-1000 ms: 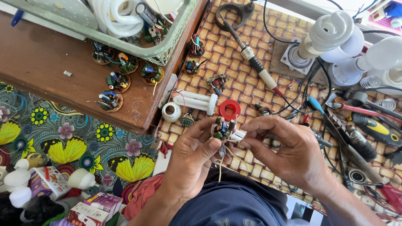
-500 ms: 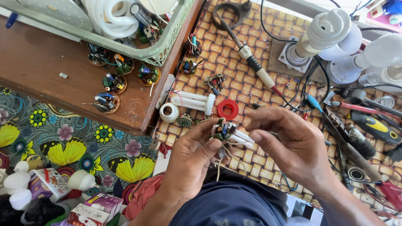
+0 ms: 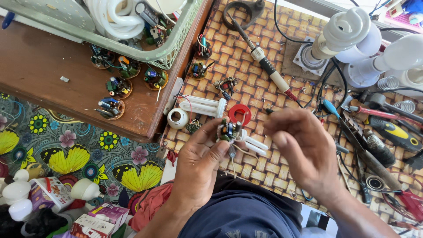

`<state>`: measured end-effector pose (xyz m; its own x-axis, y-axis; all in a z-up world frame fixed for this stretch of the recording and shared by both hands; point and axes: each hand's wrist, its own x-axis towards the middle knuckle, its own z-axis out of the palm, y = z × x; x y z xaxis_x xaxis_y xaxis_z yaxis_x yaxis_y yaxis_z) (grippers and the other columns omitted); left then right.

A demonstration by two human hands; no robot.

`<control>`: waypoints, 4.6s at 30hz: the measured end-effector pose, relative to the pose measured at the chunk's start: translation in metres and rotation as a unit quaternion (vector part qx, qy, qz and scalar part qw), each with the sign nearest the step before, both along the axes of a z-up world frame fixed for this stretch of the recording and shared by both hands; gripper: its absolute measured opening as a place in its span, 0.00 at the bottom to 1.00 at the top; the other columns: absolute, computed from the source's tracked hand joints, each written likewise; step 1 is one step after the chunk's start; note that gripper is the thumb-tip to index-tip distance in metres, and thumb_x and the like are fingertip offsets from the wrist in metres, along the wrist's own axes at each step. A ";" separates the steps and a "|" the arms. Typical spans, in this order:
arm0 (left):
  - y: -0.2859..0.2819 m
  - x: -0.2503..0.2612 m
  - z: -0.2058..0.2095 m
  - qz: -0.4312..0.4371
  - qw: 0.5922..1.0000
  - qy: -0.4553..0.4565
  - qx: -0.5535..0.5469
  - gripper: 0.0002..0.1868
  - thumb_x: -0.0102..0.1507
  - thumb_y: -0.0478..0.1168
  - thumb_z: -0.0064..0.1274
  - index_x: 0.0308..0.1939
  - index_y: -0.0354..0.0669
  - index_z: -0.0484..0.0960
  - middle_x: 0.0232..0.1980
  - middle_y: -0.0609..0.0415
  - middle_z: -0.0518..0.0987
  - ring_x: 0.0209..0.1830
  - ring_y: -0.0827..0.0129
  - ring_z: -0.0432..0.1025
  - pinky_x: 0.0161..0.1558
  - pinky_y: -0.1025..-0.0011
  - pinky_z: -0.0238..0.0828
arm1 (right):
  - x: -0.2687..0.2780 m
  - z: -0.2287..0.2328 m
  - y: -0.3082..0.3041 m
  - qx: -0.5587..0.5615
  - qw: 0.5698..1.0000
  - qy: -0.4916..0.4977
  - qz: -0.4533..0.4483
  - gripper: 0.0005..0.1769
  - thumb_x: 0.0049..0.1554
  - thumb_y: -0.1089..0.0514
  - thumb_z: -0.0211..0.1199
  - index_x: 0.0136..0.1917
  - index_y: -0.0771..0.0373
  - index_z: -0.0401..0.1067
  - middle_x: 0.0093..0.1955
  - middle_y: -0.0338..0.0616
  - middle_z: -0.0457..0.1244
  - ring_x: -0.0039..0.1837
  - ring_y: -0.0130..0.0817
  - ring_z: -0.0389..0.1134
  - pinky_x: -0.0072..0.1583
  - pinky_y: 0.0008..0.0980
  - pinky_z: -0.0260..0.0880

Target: The person selects a compact fluorescent light bulb from a basket and removes its internal circuit board. They then use pliers to adjust the wires on the board and insert it into the bulb's plastic housing.

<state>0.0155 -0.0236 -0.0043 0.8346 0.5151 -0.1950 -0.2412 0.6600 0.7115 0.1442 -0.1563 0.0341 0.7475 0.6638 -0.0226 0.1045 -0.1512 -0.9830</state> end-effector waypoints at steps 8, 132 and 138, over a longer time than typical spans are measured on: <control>-0.004 0.009 0.012 0.047 0.999 0.012 -0.015 0.20 0.62 0.29 0.51 0.59 0.30 0.72 0.55 0.38 0.79 0.52 0.51 0.77 0.53 0.61 0.77 | -0.010 -0.003 0.016 0.018 0.877 -0.470 0.094 0.13 0.54 0.55 0.69 0.49 0.64 0.74 0.46 0.47 0.67 0.48 0.40 0.69 0.52 0.37 0.70; -0.047 0.017 0.022 -0.020 0.870 0.026 0.491 0.18 0.61 0.35 0.60 0.54 0.37 0.75 0.55 0.47 0.78 0.61 0.58 0.75 0.68 0.66 0.74 | 0.011 -0.046 -0.064 0.033 0.990 0.136 0.032 0.09 0.54 0.59 0.65 0.47 0.65 0.78 0.44 0.42 0.71 0.47 0.28 0.71 0.50 0.25 0.73; -0.046 0.018 0.022 -0.007 0.832 0.035 0.554 0.15 0.61 0.36 0.60 0.51 0.42 0.76 0.54 0.49 0.79 0.57 0.59 0.78 0.65 0.65 0.75 | 0.011 -0.049 -0.065 0.079 0.985 0.150 0.042 0.12 0.54 0.62 0.65 0.52 0.67 0.76 0.50 0.46 0.70 0.49 0.29 0.70 0.51 0.25 0.73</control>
<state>0.0338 -0.0696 0.0177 0.8491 0.4010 0.3440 -0.1715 -0.4067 0.8973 0.1550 -0.2210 -0.0145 0.6656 0.7355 -0.1264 -0.1893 0.0026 -0.9819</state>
